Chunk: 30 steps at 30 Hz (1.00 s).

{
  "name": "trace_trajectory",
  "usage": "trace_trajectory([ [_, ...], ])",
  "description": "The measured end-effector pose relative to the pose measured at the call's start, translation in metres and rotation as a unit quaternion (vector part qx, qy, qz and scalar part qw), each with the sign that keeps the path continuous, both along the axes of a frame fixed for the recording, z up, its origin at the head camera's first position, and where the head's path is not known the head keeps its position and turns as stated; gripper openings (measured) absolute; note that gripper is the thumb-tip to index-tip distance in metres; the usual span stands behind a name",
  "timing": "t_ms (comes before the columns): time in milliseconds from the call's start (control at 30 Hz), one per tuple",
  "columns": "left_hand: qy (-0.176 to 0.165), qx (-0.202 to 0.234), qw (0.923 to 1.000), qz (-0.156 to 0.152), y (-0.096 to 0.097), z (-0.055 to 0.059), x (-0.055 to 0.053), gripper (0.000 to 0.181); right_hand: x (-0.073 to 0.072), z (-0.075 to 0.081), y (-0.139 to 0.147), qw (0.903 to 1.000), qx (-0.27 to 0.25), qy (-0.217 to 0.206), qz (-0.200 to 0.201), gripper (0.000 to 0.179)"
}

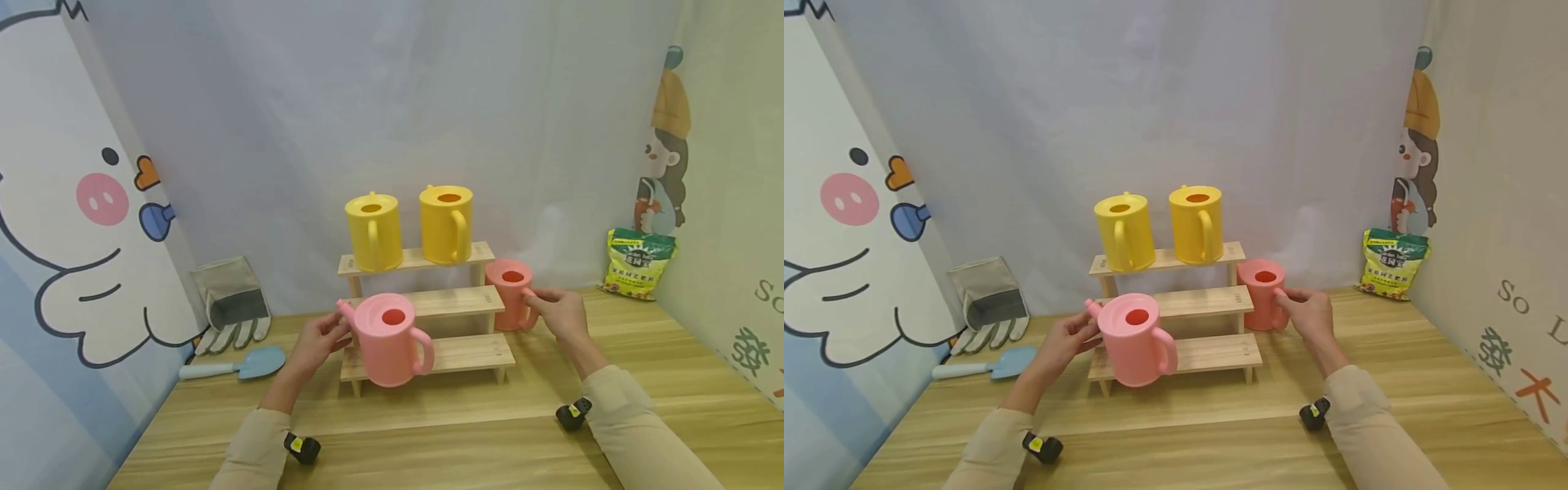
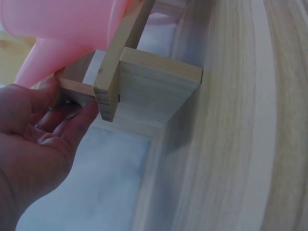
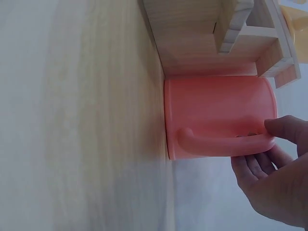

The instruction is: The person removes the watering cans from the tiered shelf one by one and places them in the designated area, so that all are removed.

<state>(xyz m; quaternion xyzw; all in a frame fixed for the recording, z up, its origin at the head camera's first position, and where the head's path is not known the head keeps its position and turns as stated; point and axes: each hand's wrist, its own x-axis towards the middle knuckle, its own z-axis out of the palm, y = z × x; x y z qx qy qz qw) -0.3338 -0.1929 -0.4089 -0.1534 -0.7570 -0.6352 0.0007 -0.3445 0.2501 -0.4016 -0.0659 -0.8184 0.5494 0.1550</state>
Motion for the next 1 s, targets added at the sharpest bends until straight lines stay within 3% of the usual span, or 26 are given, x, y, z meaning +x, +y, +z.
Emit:
trace_trajectory([
  [400, -0.007, 0.008, 0.9999, -0.001, 0.000, 0.001, 0.000, 0.044, 0.003, 0.005, 0.001, 0.9997, -0.010, -0.013, 0.020, 0.062],
  [533, -0.005, 0.004, 1.0000, -0.004, -0.001, 0.000, -0.001, 0.045, 0.006, 0.011, 0.005, 0.9999, -0.007, -0.008, 0.010, 0.061],
  [767, -0.007, 0.004, 1.0000, -0.004, 0.000, 0.000, 0.000, 0.045, 0.014, 0.032, 0.002, 0.9985, 0.001, 0.053, -0.014, 0.055],
  [1000, -0.008, 0.000, 1.0000, -0.004, -0.001, 0.001, 0.000, 0.046, 0.035, 0.059, -0.026, 0.9878, -0.009, 0.154, 0.021, 0.041],
])
